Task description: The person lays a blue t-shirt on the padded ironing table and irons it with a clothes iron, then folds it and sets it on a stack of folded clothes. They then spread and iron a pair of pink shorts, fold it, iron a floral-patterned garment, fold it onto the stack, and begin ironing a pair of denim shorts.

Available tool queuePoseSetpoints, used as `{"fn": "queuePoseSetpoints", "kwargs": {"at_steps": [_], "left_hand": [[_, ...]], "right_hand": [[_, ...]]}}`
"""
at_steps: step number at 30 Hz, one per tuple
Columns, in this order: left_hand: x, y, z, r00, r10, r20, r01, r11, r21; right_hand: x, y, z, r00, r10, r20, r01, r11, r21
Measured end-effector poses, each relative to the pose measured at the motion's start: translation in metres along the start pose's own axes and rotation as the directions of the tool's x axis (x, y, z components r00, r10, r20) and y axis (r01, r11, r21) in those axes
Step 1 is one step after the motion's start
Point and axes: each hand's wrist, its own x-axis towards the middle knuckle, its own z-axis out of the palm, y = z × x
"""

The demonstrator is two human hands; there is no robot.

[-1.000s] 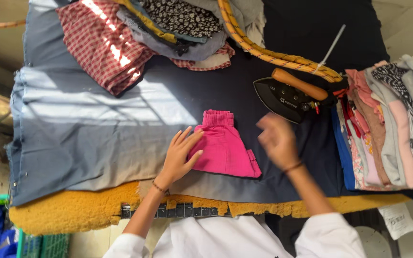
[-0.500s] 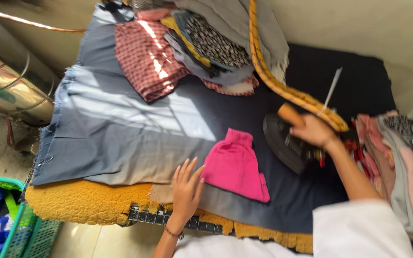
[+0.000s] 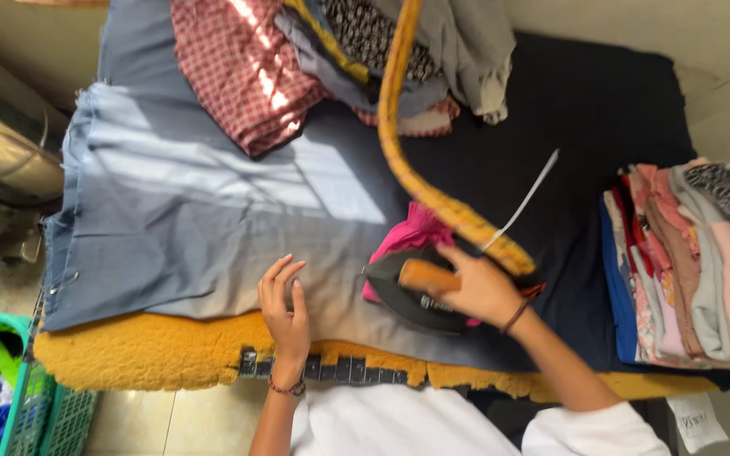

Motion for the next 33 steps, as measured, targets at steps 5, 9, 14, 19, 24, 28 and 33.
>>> {"fn": "queuePoseSetpoints", "kwargs": {"at_steps": [5,9,14,19,24,28,33], "left_hand": [[-0.011,-0.010,-0.010,0.999,-0.036,-0.019,0.036,0.999,-0.021],[-0.010,-0.015,-0.014,1.000,-0.022,-0.010,0.022,0.999,-0.026],[-0.005,-0.022,-0.022,1.000,-0.020,-0.010,0.019,0.998,-0.063],[-0.011,-0.025,-0.021,0.984,-0.180,0.003,0.180,0.979,-0.091],[-0.023,-0.018,-0.016,0.998,-0.001,0.062,0.004,0.998,-0.056],[-0.029,-0.012,-0.018,0.999,0.034,0.029,-0.034,0.999,0.004],[-0.030,-0.011,-0.024,0.997,0.050,-0.054,-0.050,0.999,0.008]], "right_hand": [[0.010,0.007,0.014,0.907,-0.328,0.265,0.364,0.926,-0.099],[0.002,0.002,0.026,0.910,-0.282,0.304,0.376,0.870,-0.319],[0.025,0.025,0.007,0.991,-0.079,-0.103,0.048,0.960,-0.275],[0.054,0.042,-0.010,0.993,-0.113,-0.035,0.111,0.993,-0.049],[0.027,0.044,-0.012,0.941,-0.028,0.337,0.070,0.991,-0.114],[-0.036,0.051,0.009,0.897,-0.202,0.394,0.271,0.954,-0.126],[-0.058,0.067,0.013,0.969,-0.192,0.154,0.226,0.944,-0.241]]}}
